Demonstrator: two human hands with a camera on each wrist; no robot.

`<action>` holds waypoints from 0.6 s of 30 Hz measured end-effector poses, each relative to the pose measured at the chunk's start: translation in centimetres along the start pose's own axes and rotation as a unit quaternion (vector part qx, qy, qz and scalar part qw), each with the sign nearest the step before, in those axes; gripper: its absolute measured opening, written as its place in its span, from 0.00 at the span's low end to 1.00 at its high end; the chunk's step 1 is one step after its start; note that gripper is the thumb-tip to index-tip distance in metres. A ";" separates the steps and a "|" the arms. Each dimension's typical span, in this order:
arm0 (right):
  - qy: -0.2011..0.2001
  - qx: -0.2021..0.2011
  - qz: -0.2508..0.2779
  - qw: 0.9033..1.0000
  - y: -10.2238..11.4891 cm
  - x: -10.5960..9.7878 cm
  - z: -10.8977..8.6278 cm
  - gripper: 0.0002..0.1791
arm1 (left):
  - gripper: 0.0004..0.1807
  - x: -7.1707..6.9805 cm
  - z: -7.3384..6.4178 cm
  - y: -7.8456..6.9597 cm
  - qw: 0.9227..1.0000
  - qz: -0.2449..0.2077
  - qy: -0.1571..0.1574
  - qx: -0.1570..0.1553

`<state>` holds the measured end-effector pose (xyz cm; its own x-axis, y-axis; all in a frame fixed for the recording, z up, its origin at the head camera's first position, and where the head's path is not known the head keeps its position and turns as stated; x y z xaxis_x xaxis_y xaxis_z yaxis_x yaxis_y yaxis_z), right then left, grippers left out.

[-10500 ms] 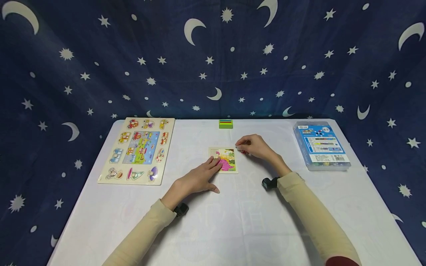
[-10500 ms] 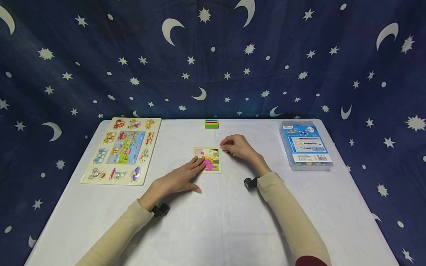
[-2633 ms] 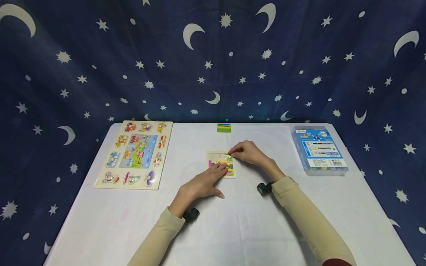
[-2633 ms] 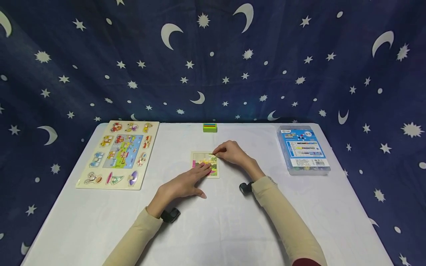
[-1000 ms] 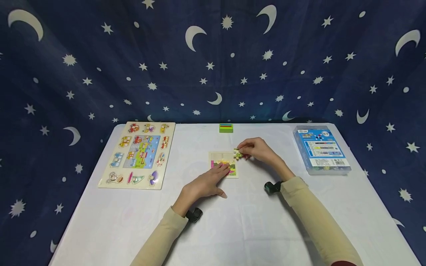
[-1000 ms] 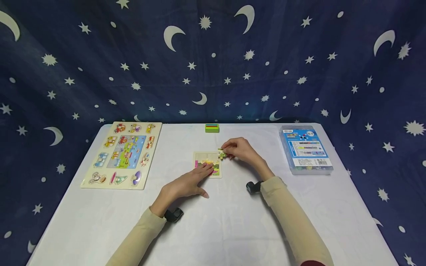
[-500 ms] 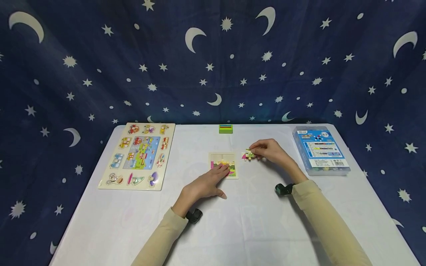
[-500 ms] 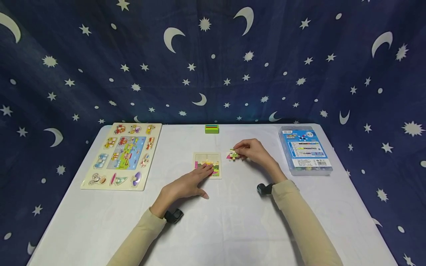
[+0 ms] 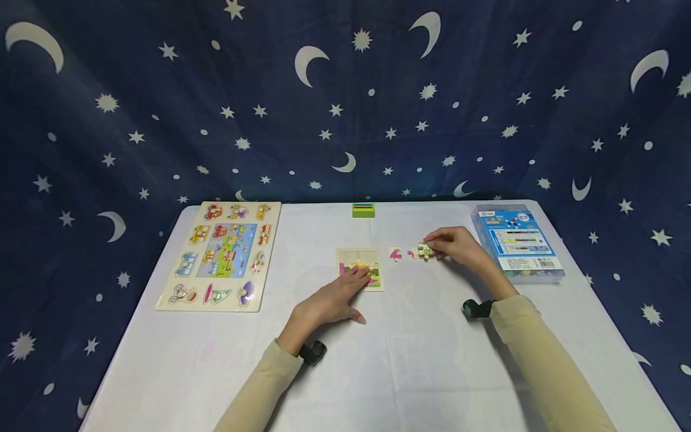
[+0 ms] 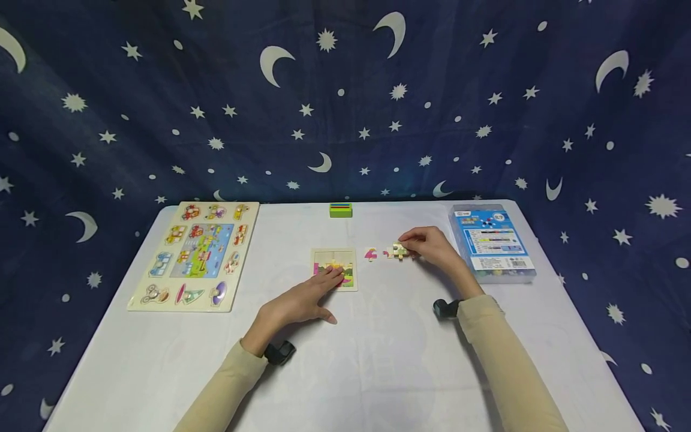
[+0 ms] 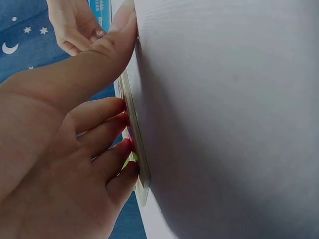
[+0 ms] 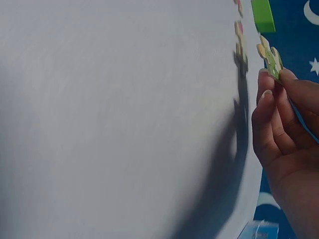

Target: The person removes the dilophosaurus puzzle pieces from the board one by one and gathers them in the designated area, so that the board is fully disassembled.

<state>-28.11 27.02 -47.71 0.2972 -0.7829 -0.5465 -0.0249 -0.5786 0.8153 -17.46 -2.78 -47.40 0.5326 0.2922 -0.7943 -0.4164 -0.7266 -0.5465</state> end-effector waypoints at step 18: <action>-0.017 0.013 -0.084 0.996 -1.4 -1.2 -0.7 0.13 | 0.54 0.0 -0.1 0.2 1.000 0.003 -0.002 0.002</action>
<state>-27.79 28.93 -48.03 0.2669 -0.6820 -0.6809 -0.0021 -0.7069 0.7073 -17.50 -2.95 -47.46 0.5269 0.2907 -0.7986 -0.4231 -0.7252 -0.5432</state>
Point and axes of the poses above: each hand's wrist, its own z-axis towards the middle knuckle, its own x-axis out of the palm, y = z × x, the point moved 5 cm from there along z, towards the middle knuckle
